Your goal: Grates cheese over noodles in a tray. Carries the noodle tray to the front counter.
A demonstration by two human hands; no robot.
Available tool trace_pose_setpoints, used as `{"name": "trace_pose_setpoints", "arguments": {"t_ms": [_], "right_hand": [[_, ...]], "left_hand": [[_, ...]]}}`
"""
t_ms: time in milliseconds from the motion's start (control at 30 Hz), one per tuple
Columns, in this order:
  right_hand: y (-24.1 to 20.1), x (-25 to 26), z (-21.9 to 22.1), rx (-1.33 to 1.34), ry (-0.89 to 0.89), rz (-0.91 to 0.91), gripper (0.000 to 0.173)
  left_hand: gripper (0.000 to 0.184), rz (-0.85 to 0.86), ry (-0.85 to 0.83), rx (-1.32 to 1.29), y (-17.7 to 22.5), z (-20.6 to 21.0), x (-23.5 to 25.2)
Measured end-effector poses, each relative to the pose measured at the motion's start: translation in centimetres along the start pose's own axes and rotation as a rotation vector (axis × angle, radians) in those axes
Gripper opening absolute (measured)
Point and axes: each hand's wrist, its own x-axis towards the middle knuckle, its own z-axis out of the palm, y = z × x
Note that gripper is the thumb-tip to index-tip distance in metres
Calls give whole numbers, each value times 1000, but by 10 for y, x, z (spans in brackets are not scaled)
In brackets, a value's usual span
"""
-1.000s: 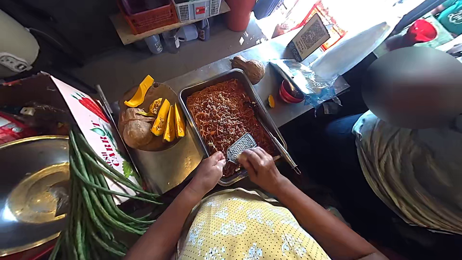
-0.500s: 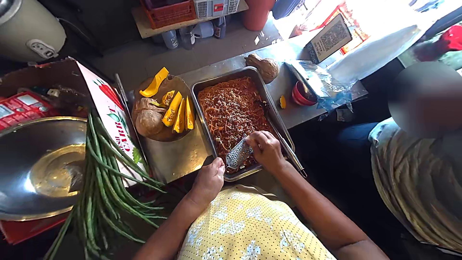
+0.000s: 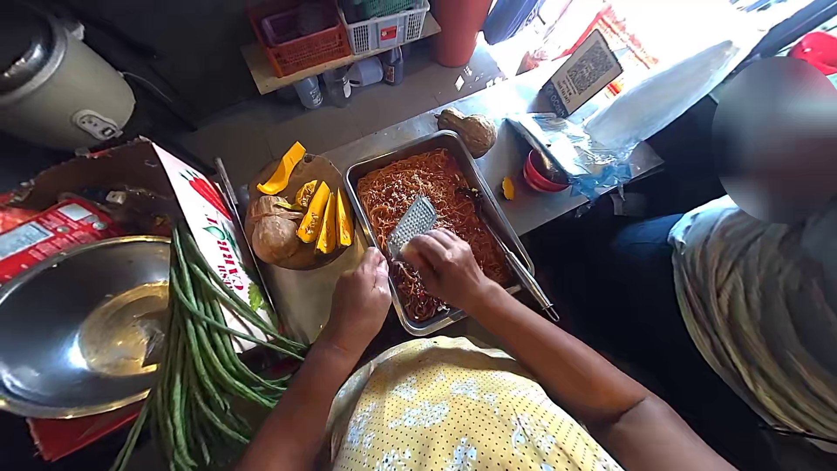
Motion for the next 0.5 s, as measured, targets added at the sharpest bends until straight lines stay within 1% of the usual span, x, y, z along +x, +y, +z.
{"name": "trace_pose_setpoints", "arguments": {"t_ms": [67, 133, 200, 233, 300, 333, 367, 500], "right_hand": [[15, 16, -12, -9, 47, 21, 23], [33, 37, -21, -21, 198, 37, 25], [31, 53, -25, -29, 299, 24, 22], [22, 57, -27, -27, 305, -5, 21], [-2, 55, -29, -28, 233, -110, 22], [-7, 54, -30, -33, 216, -174, 22], [-4, 55, -35, -44, 226, -199, 24], [39, 65, -53, -106, 361, -52, 27]], "left_hand": [[21, 47, 46, 16, 9, -6, 6], [20, 80, 62, 47, 21, -10, 12], [20, 108, 79, 78, 32, -17, 21], [21, 119, 82, 85, 36, -21, 26], [24, 139, 86, 67, 44, -30, 31], [24, 151, 92, 59, 47, -33, 32], [24, 158, 92, 49, 50, -36, 32], [21, 171, 62, 14, 53, -30, 27]]}}
